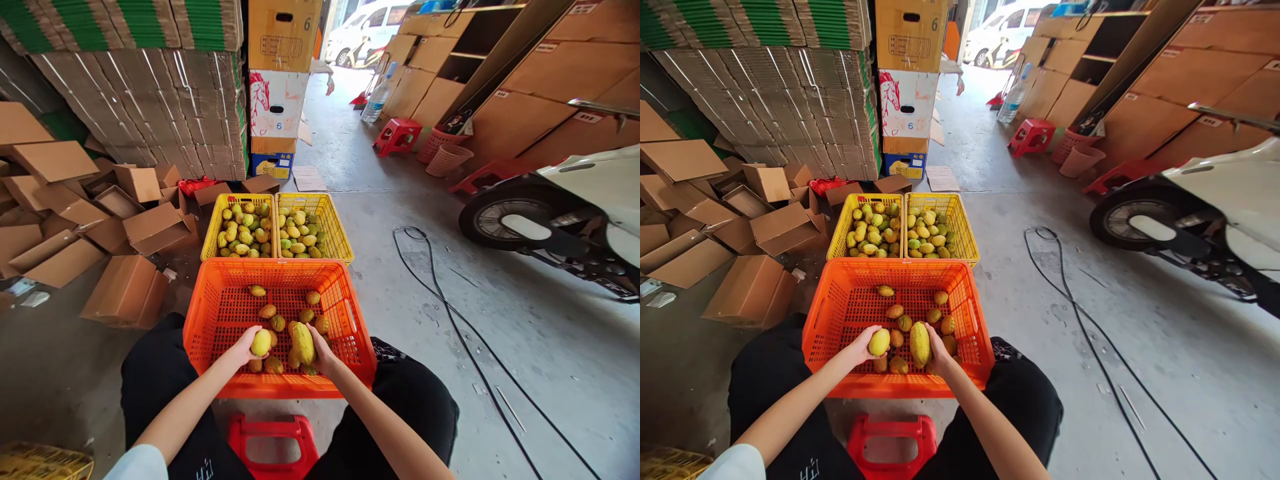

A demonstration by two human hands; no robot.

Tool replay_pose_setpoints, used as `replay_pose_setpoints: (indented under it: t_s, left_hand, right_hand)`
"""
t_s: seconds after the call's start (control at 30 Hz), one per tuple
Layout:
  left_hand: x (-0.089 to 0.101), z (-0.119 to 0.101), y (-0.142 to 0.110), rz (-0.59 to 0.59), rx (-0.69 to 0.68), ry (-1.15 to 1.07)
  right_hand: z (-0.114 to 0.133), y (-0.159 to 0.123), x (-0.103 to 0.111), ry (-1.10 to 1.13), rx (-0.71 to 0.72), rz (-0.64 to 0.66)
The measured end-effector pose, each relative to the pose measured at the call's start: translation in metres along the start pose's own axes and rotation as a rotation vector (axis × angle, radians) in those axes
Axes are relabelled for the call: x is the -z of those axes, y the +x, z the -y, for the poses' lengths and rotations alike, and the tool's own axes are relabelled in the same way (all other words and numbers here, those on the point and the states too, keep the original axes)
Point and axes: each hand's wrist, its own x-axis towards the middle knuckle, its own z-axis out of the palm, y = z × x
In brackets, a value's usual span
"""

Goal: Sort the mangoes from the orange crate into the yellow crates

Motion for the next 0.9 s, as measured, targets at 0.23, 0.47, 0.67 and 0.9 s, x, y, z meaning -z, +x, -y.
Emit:
replay_pose_setpoints:
  t_s: [0.23, 0.47, 0.67, 0.9]
  left_hand:
    - [0.002, 0.004, 0.005, 0.013, -0.183, 0.093]
    - [0.001, 0.001, 0.005, -0.179, -0.186, 0.113]
    - [-0.003, -0.003, -0.001, -0.107, 0.004, 0.029]
    - [-0.003, -0.005, -0.007, 0.004, 0.095, -0.111]
  right_hand:
    - [0.005, -0.004, 0.0, 0.012, 0.096, 0.052]
    - [-0.002, 0.001, 0.003, -0.043, 0.189, 0.143]
    - [-0.002, 0.003, 0.005, -0.003, 0.032, 0.091]
    - [0.002, -0.003, 0.003, -0.05, 0.031, 0.086]
